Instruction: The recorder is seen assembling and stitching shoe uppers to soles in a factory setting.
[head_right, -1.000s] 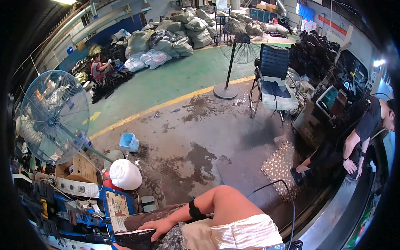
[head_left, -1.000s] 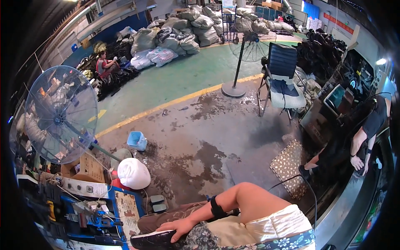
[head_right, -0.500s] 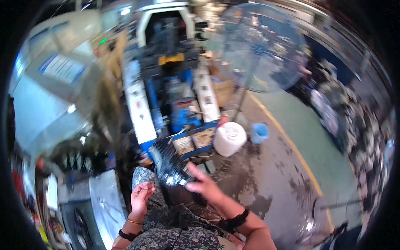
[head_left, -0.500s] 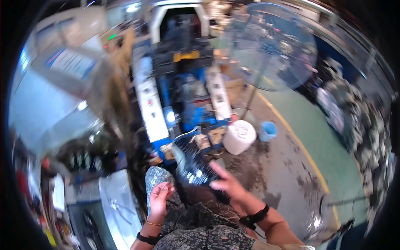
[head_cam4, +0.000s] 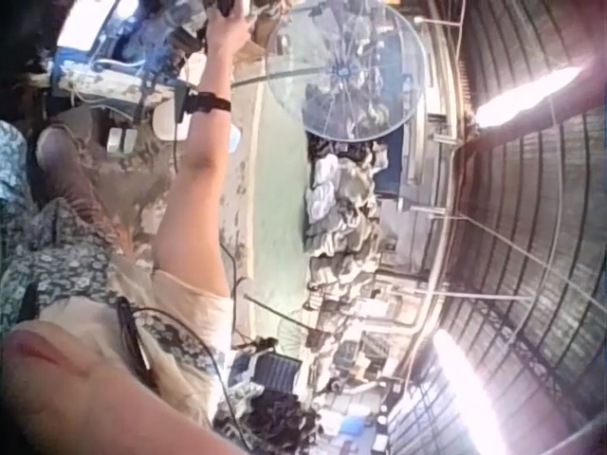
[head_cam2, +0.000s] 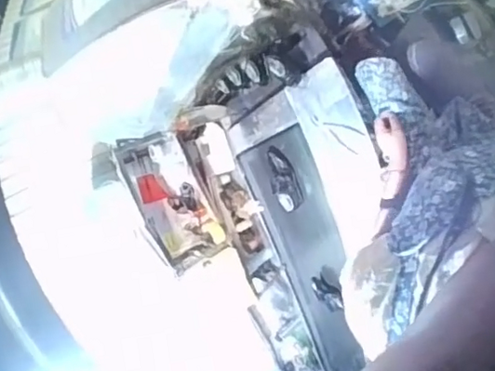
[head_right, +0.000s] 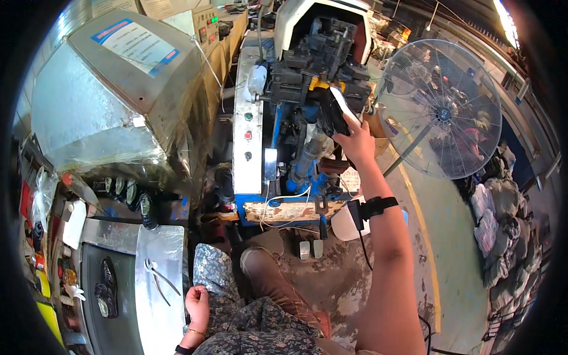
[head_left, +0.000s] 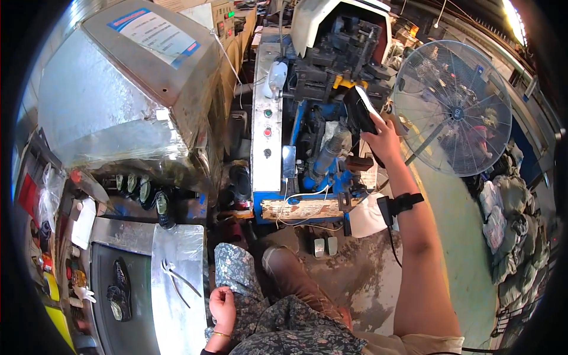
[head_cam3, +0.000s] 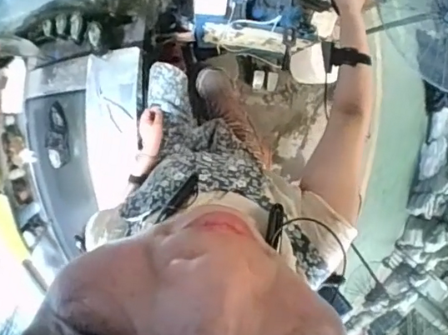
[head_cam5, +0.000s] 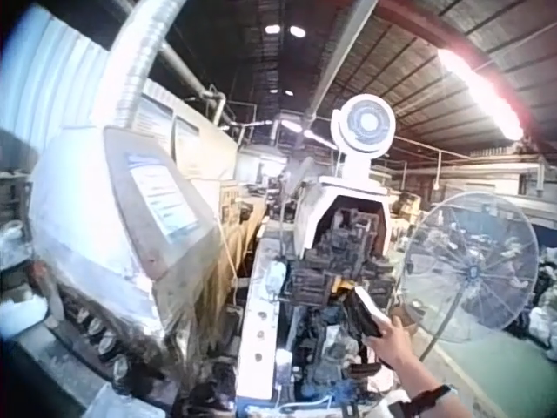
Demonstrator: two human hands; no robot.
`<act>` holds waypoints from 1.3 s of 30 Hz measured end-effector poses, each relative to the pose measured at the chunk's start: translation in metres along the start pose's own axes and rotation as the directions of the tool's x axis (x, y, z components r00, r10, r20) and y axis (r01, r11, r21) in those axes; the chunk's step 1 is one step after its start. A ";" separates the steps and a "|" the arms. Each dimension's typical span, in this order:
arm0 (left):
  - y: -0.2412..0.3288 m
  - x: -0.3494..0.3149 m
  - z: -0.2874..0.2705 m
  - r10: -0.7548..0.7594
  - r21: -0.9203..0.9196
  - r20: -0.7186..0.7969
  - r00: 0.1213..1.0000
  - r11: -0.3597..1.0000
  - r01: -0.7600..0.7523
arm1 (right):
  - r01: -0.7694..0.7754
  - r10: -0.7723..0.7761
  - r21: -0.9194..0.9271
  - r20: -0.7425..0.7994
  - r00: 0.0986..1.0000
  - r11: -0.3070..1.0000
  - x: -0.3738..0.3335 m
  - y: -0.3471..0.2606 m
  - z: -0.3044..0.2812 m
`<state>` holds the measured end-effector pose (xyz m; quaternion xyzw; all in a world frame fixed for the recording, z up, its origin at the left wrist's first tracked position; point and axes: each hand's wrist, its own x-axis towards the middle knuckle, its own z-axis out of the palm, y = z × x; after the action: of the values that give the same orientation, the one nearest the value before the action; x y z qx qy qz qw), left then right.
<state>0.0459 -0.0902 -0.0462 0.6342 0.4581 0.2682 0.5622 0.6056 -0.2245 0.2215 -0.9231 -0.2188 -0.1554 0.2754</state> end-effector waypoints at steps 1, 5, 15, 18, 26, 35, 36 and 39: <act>0.000 0.000 0.001 -0.013 -0.090 -0.062 0.998 0.996 0.007 | 0.014 -0.014 0.019 0.028 0.999 1.000 0.002 0.000 0.000; -0.002 -0.009 -0.011 -0.083 -0.101 -0.158 0.984 0.993 0.068 | -0.018 0.023 -0.062 0.077 0.997 0.998 -0.001 -0.007 -0.013; -0.027 -0.019 -0.022 0.055 -0.128 -0.136 0.989 0.989 -0.073 | -0.008 0.040 -0.264 0.115 0.993 0.965 0.009 -0.033 -0.022; -0.032 -0.014 -0.017 0.029 -0.147 -0.098 0.995 0.988 -0.043 | -0.060 0.111 -0.187 0.274 0.955 0.981 0.022 -0.021 -0.036; -0.021 -0.011 0.003 0.115 0.022 -0.154 0.981 0.993 -0.113 | 0.050 -0.056 0.041 0.158 0.986 0.998 0.016 0.025 -0.023; -0.013 -0.011 0.010 0.125 0.068 -0.172 0.977 0.991 -0.115 | 0.157 -0.079 -0.211 0.339 0.937 0.965 0.038 0.001 -0.027; -0.016 -0.011 0.011 0.117 0.062 -0.172 0.978 0.992 -0.108 | 0.193 -0.091 -0.232 0.389 0.917 0.953 0.037 -0.006 -0.027; -0.028 -0.008 0.011 0.069 0.020 -0.156 0.985 0.998 -0.067 | 0.135 -0.066 -0.226 0.286 0.956 0.965 0.014 -0.023 -0.013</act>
<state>0.0441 -0.1044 -0.0744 0.6305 0.4810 0.3327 0.5103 0.6038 -0.2101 0.2479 -0.9501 -0.2814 -0.0646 0.1184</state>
